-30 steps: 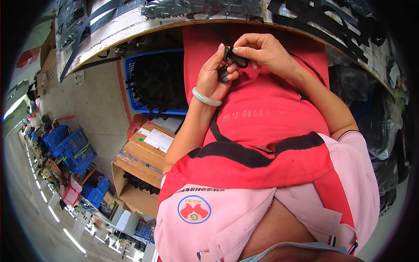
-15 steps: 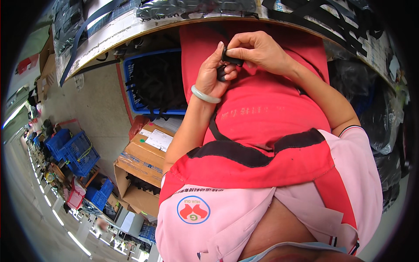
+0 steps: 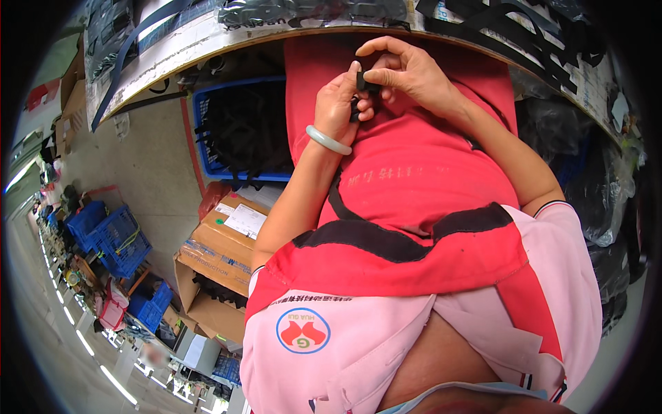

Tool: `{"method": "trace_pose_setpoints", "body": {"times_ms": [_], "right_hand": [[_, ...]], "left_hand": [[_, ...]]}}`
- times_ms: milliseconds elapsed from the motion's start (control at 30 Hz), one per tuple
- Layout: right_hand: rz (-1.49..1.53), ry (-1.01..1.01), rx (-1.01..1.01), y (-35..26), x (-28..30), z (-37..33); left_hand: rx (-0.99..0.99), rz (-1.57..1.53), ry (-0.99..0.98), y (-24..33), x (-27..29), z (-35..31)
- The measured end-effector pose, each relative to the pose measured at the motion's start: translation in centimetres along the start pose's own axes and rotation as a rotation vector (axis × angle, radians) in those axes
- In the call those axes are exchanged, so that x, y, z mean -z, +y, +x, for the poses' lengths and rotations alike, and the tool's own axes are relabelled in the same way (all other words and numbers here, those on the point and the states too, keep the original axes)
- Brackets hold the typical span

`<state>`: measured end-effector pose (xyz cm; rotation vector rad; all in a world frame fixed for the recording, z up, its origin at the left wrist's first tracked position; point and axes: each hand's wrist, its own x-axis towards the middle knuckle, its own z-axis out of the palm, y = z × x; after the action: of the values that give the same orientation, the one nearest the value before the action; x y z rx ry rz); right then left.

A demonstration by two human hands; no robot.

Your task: Thread plastic buckles onto nylon straps at an industrial workstation.

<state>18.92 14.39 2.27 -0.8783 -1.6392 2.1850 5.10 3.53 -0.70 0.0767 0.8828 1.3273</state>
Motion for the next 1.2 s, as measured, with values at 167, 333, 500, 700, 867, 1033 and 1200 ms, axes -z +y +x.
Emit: {"method": "trace_pose_setpoints", "body": {"times_ms": [167,333,500,700,867,1033,1200], "right_hand": [[-0.018,-0.014,0.081,-0.4,0.1,0.2],[-0.312,-0.035,0.380,0.6,0.2,-0.3],[-0.125,0.064,0.416,-4.2,-0.9,-2.2],[-0.192,0.087,0.045,-2.6,0.1,-1.3],[-0.261,0.090,0.014,-2.5,0.1,-1.2],[-0.106,0.148,0.046,-1.8,-0.4,-0.6],[0.061,0.093,-0.036,-1.4,0.1,-0.3]], "left_hand": [[-0.029,-0.068,0.029,0.7,-0.3,-1.0],[-0.168,0.135,0.167,0.7,-0.2,-1.3],[-0.494,0.377,0.158,1.2,-1.6,-1.3],[-0.556,0.501,0.178,1.0,-2.3,-1.2],[-0.638,0.537,0.233,0.5,-2.1,-0.7],[-0.681,0.510,0.239,0.3,-2.5,-0.4],[-0.602,0.442,0.207,0.7,-1.7,-0.9]]}}
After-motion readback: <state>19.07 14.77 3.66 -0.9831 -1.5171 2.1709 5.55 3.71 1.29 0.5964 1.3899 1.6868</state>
